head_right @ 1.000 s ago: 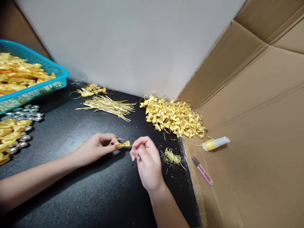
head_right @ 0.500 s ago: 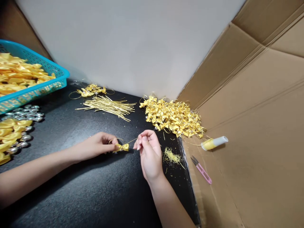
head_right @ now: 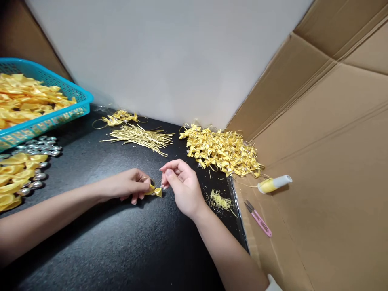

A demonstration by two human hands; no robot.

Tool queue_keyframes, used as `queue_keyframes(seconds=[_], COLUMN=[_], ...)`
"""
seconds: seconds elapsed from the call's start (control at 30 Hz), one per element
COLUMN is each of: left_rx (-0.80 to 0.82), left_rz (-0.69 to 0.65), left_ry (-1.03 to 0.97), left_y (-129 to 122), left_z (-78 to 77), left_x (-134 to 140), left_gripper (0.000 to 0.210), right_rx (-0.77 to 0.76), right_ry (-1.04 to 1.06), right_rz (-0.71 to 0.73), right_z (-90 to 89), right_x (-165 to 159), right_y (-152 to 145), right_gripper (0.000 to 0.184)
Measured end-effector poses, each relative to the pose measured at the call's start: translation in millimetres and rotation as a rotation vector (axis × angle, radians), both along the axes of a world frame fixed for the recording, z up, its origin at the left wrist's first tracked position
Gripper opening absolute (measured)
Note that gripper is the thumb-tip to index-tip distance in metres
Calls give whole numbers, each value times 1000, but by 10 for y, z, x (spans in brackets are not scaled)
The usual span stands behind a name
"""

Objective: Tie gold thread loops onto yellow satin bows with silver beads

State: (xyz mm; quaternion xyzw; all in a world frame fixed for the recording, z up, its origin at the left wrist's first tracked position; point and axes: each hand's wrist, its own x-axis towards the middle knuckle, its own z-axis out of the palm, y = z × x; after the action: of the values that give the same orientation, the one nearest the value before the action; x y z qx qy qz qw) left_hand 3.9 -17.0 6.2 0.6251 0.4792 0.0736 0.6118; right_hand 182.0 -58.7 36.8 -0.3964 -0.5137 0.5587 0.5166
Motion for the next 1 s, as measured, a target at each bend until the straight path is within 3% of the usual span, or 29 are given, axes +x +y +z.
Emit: queue_keyframes(seconds=[0.2,0.33,0.43,0.5,0.57,0.7,0.87,1.0], left_rx=[4,401,561,475,298,-104,-187,-232], left_rz=[-17,108,79,-15,3,435,619,681], left_ry=[48,175,61,-136,-352,-700,-802,-741], left_y=[59,128,113,78,51,87,196,190], left_z=[69,246,305,251,134,-104,-200,-225], left_x=[-113,-252,-222,-132,-34,44,5,18], left_gripper=[32,40,33,27,26,32,22,21], right_rx=[14,55,49,34,23,20,51,118], right_ry=[-221,-290,-236,-150,-83,-106,-222,-306], right_rz=[111,150,195,221,200,53,45,77], right_z=[19,49,48,18,-40,-205,-364,-359], right_x=[17,5,-38,-74,-97,-71,-12,-24], right_y=[117,196,285,358,433,530,501,455], right_gripper=[7,6,6,6,8,7,6,8])
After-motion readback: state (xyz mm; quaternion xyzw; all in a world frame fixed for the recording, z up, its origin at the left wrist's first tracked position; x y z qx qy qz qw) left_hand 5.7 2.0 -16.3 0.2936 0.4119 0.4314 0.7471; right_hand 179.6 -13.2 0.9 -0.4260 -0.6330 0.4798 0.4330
